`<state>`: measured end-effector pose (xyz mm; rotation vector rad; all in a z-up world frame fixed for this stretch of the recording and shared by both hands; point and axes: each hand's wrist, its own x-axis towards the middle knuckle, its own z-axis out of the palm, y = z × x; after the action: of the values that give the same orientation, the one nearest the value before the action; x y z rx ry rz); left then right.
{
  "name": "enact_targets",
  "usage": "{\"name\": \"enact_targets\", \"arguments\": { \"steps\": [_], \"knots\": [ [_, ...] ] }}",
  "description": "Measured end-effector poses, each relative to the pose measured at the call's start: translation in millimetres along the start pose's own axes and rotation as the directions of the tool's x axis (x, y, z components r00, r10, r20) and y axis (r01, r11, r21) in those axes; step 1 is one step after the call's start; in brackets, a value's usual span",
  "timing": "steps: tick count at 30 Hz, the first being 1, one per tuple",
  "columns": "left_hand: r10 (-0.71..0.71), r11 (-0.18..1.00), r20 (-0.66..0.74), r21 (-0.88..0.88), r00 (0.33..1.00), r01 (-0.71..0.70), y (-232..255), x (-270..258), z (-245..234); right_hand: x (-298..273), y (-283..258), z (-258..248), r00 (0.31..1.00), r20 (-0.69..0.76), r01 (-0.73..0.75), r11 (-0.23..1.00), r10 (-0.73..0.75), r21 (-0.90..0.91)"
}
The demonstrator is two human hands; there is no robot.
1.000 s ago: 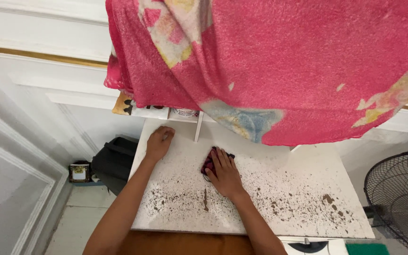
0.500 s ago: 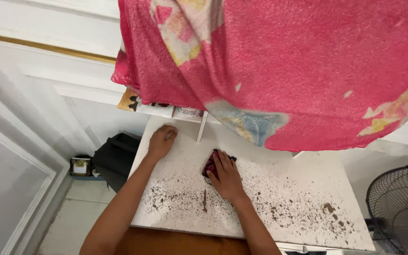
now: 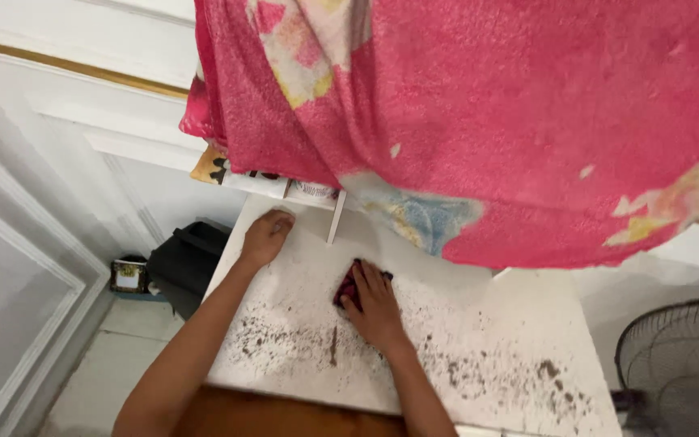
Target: Sanding a white wooden desk surface covered in sawdust using a piece of sandpaper.
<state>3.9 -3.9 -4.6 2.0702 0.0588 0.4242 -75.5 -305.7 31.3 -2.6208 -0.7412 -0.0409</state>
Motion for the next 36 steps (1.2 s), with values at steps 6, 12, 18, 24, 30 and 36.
{"name": "enact_targets", "arguments": {
  "steps": [6, 12, 18, 24, 30, 36],
  "knots": [
    [-0.051, 0.998, 0.011, -0.035, 0.999, 0.051, -5.4, 3.5, 1.6, -3.1, 1.7, 4.5, 0.998, -0.058, 0.031, 1.0, -0.031, 0.002],
    [-0.032, 0.999, 0.001, 0.008, 1.0, 0.032, -4.0, 5.1, -1.1, -3.8, -6.1, -5.6, 0.999, -0.031, -0.005, 0.998, 0.007, 0.056],
    [-0.081, 0.997, 0.0, -0.01, 0.997, 0.081, 8.8, 6.0, -3.0, -3.2, -4.8, -7.7, 0.998, -0.061, 0.0, 0.996, 0.006, 0.088],
    [-0.019, 0.997, -0.011, -0.081, 1.0, 0.018, -9.6, 7.0, 0.2, -3.9, 0.0, 2.1, 0.993, -0.118, 0.025, 0.997, -0.016, 0.076],
    [-0.022, 0.993, -0.032, -0.113, 0.999, 0.018, -4.7, 6.1, -0.8, -3.4, -4.0, -5.0, 0.995, -0.102, 0.023, 0.994, -0.011, 0.111],
    [-0.013, 0.991, -0.065, -0.133, 0.998, 0.005, -10.5, 6.1, -1.4, -1.3, -3.4, -4.5, 0.999, -0.047, -0.007, 0.99, 0.014, 0.139]
  ]
}}
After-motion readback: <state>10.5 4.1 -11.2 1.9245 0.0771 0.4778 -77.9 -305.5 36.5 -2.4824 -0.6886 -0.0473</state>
